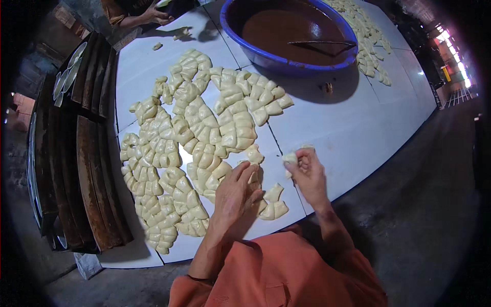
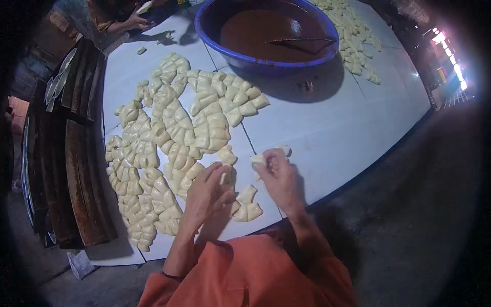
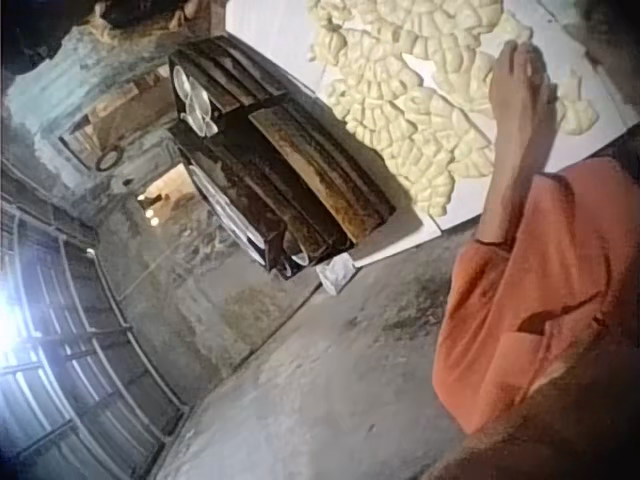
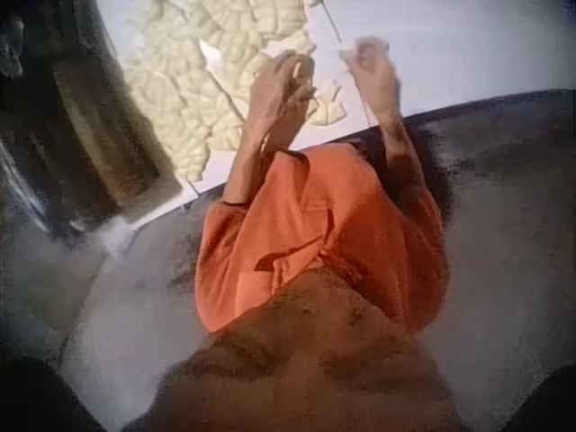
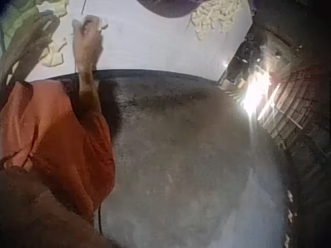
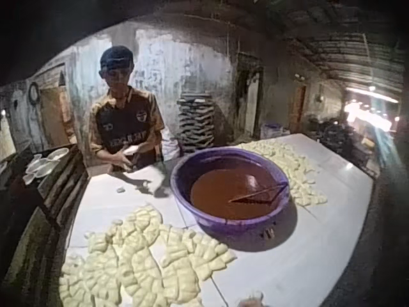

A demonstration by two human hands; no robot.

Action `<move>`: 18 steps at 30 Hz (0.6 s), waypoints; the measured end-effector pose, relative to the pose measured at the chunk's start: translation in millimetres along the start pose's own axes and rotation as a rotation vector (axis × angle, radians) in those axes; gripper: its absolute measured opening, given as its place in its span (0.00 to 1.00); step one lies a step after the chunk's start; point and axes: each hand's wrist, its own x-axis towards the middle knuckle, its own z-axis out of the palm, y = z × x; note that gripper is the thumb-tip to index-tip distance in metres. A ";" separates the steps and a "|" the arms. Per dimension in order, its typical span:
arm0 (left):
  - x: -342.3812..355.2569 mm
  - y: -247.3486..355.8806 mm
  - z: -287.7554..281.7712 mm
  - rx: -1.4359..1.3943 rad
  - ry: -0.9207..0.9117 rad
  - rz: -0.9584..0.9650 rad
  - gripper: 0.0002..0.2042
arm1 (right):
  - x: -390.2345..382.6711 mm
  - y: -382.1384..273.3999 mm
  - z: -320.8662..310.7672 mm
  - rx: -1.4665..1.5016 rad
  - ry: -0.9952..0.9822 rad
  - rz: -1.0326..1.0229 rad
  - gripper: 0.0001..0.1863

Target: The person fills pieces of dough with a dark filling from a bowl using a spoon and then places the filled dough into round baking tins on a stack of trays.

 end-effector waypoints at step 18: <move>82.0 65.2 11.2 -0.717 0.339 0.064 0.20 | 25.7 -32.5 -3.4 0.742 -0.039 -0.010 0.10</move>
